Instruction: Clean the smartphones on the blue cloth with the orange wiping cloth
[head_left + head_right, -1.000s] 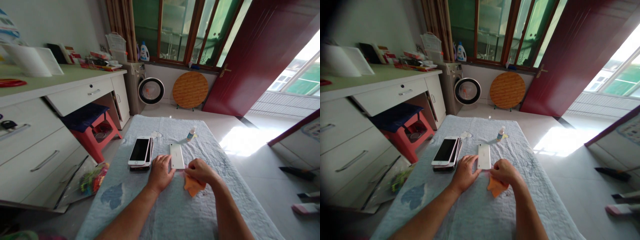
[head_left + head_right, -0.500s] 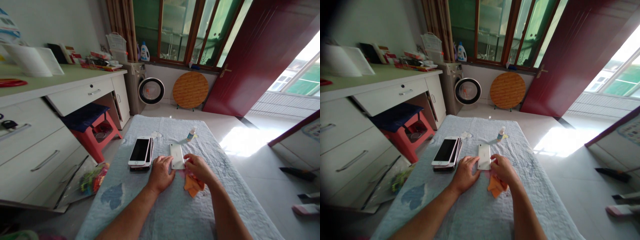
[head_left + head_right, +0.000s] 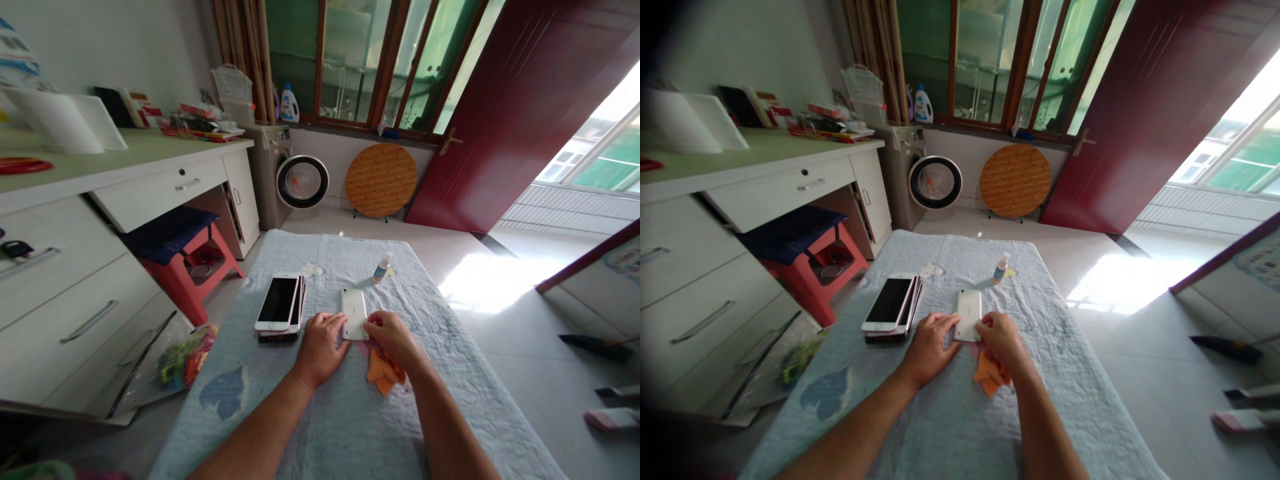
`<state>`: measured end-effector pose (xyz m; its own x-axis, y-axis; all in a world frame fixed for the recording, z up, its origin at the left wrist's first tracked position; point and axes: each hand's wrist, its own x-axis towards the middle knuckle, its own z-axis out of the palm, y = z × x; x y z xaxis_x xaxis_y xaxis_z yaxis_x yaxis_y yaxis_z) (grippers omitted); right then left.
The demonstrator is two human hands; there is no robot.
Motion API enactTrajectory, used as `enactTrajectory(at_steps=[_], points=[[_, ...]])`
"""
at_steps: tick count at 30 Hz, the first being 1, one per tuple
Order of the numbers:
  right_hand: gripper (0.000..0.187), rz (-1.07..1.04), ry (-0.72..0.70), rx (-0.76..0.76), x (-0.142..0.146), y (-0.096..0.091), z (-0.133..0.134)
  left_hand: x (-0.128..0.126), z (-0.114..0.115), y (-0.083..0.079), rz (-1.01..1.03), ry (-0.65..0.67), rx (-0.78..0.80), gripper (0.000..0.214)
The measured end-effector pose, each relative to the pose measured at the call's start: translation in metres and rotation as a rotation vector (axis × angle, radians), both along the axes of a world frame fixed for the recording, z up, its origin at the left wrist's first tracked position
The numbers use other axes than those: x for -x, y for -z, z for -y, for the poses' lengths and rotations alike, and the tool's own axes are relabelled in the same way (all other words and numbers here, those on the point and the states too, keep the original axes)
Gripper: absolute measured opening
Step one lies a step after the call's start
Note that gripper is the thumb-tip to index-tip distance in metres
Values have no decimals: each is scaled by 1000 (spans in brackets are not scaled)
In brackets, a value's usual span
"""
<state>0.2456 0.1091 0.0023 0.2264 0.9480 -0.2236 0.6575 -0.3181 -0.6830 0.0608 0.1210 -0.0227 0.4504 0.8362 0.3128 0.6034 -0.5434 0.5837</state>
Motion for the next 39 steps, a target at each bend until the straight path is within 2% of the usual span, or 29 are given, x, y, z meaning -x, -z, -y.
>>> enactTrajectory(at_steps=[4, 9, 15, 21, 25, 30, 33, 36, 39], points=[[11, -38, 3, -2, 1, 1, 1, 0, -1, 0, -8, -2, 7, 40], [11, -194, 28, 41, -1, -2, 3, 0, -2, 1, -17, -5, 15, 40], [7, -358, 59, 11, -3, 2, 3, 0, -2, 1, -28, -15, 4, 40], [26, -556, 66, -141, 1, 11, -2, 1, -2, -2, -7, 7, 20, 35], [39, -671, 34, -150, 5, 9, -3, 1, -2, -1, 8, 26, 20, 37], [52, -661, 43, -164, 8, 5, -1, 1, -2, -1, 11, 25, 19, 37], [56, -633, -8, -198, 7, 5, 0, 1, -1, -3, 1, 15, 27, 36], [52, -586, -103, -244, 8, 6, 1, 1, 0, -4, -6, 9, 31, 38], [48, -500, -136, -272, 12, 7, 2, 2, 0, -3, 3, 32, 36, 39]])
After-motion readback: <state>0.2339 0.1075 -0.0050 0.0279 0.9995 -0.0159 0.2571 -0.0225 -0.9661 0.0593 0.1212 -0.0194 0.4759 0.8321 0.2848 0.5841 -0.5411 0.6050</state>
